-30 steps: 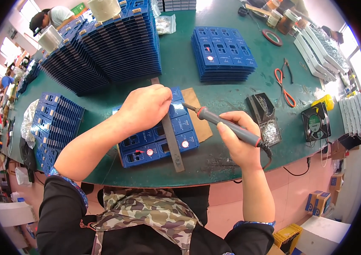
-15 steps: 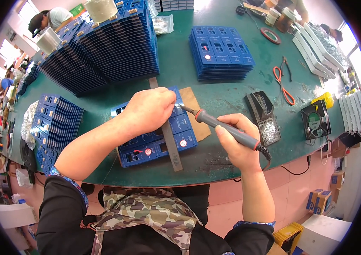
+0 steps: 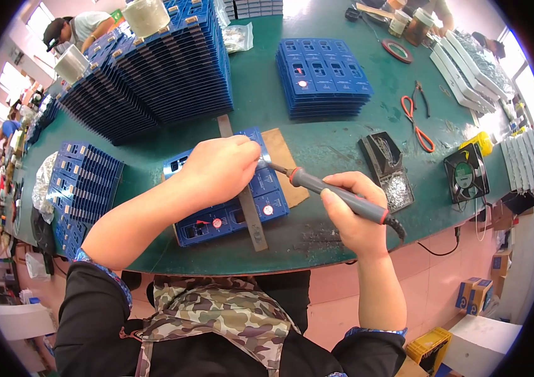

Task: The person solders electronic components onto circuit board panels using a soldering iron and solder wire while holding the pieces with a metal bar.

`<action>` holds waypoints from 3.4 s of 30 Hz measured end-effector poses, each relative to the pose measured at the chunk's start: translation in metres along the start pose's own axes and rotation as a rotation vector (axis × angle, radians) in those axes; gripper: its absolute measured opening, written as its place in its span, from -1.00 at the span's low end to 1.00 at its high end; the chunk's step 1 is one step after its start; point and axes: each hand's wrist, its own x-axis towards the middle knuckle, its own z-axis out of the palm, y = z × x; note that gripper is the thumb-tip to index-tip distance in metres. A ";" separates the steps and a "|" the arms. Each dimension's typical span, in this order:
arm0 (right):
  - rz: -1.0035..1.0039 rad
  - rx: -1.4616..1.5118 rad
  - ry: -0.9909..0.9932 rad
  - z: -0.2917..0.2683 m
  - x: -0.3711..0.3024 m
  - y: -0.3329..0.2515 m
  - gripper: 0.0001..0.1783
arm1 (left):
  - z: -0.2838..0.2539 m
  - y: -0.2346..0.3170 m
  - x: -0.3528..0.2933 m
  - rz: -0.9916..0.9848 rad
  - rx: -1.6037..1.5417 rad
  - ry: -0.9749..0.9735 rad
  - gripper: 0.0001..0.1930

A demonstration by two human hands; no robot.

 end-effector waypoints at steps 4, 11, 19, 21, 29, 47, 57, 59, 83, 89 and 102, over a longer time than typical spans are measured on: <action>0.000 0.116 0.134 -0.009 -0.013 -0.008 -0.79 | -0.015 0.001 -0.029 0.039 -0.166 0.115 -0.88; 0.012 0.358 0.044 0.030 -0.041 -0.011 -0.50 | -0.001 0.048 -0.064 0.169 -0.664 0.204 -0.93; -0.037 0.373 -0.029 0.046 -0.051 -0.016 -0.61 | 0.010 0.067 -0.075 0.178 -0.789 0.210 -0.92; -0.027 0.349 -0.020 0.046 -0.051 -0.017 -0.62 | 0.007 0.065 -0.078 0.176 -0.783 0.205 -0.92; -0.048 0.272 0.076 0.020 -0.037 -0.009 -0.59 | -0.008 0.022 -0.069 0.101 -0.670 0.187 -0.95; 0.081 0.114 0.036 -0.002 -0.026 0.002 -0.78 | -0.006 -0.003 -0.024 0.032 -0.196 -0.005 -0.84; 0.050 0.057 0.019 -0.004 -0.026 0.001 -0.79 | -0.005 0.005 -0.022 0.008 -0.206 -0.058 -0.84; 0.044 0.046 0.024 -0.004 -0.028 0.000 -0.79 | -0.004 0.006 -0.022 0.001 -0.205 -0.071 -0.84; -0.093 0.396 0.138 -0.018 -0.071 -0.007 -0.56 | -0.021 0.034 -0.093 0.149 -0.691 0.043 -0.90; -0.022 0.567 0.050 0.057 -0.100 -0.028 -0.36 | 0.003 0.070 -0.131 0.098 -1.041 0.060 -0.92; -0.377 0.201 0.036 0.077 -0.077 -0.039 -0.60 | 0.000 0.021 -0.173 0.147 -0.588 0.037 -0.65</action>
